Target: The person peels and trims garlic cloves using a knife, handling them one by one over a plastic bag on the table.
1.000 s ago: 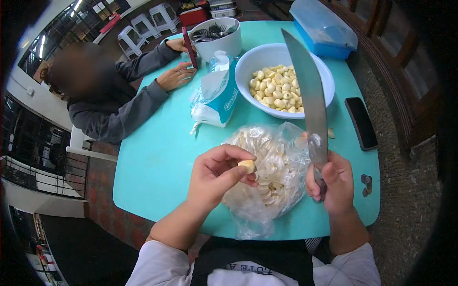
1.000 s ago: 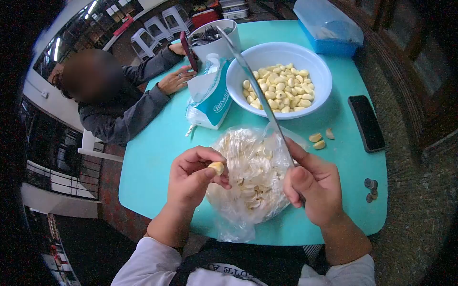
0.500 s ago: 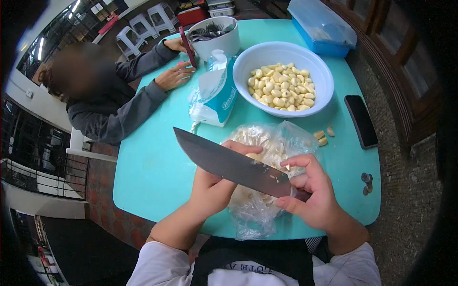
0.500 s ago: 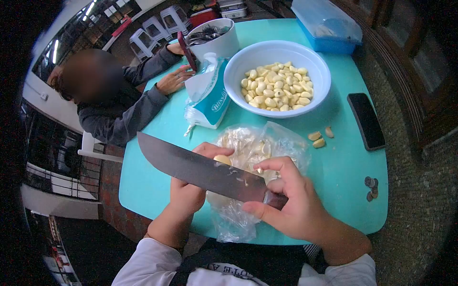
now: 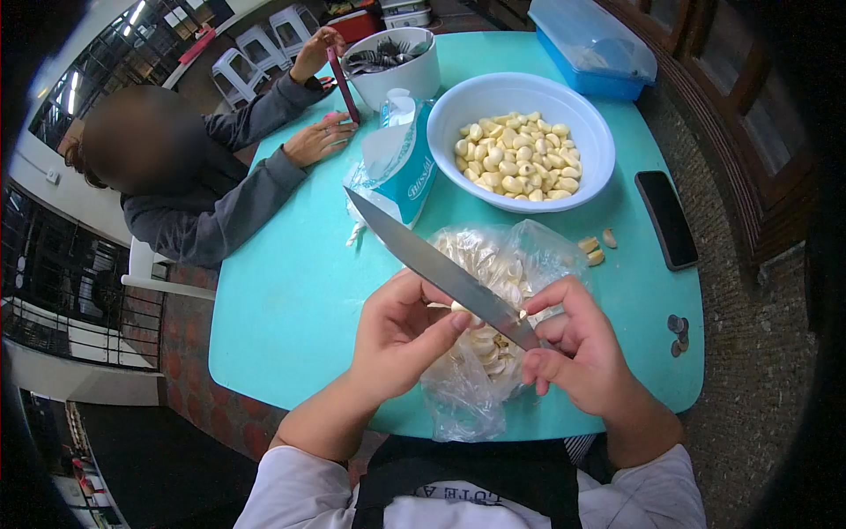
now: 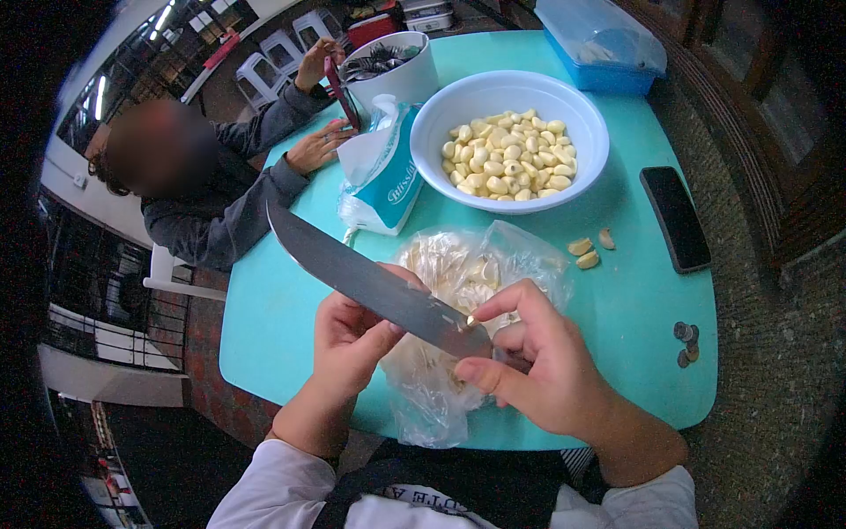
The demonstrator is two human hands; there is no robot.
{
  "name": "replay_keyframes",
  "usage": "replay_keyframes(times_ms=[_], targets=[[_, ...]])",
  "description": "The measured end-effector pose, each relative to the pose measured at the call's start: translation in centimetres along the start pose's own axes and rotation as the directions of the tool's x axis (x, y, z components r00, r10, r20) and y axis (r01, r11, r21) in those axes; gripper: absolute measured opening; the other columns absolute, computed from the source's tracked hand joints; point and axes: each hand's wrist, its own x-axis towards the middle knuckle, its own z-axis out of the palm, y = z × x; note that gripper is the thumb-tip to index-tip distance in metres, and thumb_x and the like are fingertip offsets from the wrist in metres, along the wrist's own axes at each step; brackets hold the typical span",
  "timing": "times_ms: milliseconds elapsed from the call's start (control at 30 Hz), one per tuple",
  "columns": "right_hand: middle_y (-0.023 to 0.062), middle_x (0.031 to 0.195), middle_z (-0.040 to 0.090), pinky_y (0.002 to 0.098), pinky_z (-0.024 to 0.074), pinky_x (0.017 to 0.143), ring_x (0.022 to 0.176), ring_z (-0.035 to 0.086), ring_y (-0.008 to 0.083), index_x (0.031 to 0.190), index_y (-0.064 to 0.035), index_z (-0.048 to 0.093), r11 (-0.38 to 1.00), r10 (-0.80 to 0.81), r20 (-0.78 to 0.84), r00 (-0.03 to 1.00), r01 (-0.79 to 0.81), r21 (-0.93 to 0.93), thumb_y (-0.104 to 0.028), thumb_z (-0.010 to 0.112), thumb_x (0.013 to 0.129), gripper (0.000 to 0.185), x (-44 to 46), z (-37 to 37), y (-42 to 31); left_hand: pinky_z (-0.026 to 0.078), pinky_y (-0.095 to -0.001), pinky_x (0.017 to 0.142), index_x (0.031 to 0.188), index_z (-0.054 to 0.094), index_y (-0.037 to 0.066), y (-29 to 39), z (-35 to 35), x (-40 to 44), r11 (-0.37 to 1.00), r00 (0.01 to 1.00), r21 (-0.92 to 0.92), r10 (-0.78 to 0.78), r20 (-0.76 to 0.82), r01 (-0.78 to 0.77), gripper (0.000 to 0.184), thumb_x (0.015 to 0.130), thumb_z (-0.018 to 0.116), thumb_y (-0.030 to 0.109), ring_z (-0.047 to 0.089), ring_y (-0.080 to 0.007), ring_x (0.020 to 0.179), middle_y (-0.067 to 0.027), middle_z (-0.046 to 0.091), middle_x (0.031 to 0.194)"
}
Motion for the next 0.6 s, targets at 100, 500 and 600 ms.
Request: replay_keyframes(times_ms=[100,500,600], targets=[[0.0047,0.06,0.056,0.0188,0.0368,0.046,0.051,0.051,0.006,0.11,-0.0042,0.034,0.998,0.015,0.014,1.0,-0.016,0.058,-0.01,0.065,0.08,0.043,0.1,0.2,-0.1,0.052,-0.0307,0.078,0.087,0.051,-0.003,0.2,-0.1,-0.2,0.995,0.997,-0.067,-0.078,-0.015,0.077,0.01,0.079,0.057,-0.005,0.056,-0.0159,0.09,-0.0118,0.052,0.098],[0.0049,0.072,0.059,0.0159,0.0345,0.05,0.056,0.048,0.0019,0.124,-0.0067,0.031,0.991,-0.054,0.109,0.993,0.04,0.13,-0.013,0.065,0.08,0.056,-0.3,0.3,-0.2,0.052,-0.0305,0.076,0.092,0.05,-0.001,0.0,0.3,0.1,0.994,0.998,-0.112,0.001,-0.06,-0.008,0.022,0.075,0.063,-0.005,0.056,-0.0167,0.087,-0.0128,0.054,0.096],[0.006,0.08,0.062,0.0171,0.0376,0.053,0.059,0.05,0.0023,0.132,-0.005,0.031,0.976,-0.141,0.175,0.975,0.166,-0.139,-0.015,0.067,0.078,0.066,-0.5,0.1,-0.9,0.047,-0.0303,0.079,0.097,0.052,-0.001,-1.9,-1.2,0.7,0.979,0.978,-0.094,0.188,0.095,-0.179,0.025,0.076,0.066,0.006,0.055,-0.0174,0.088,-0.0126,0.055,0.097]])
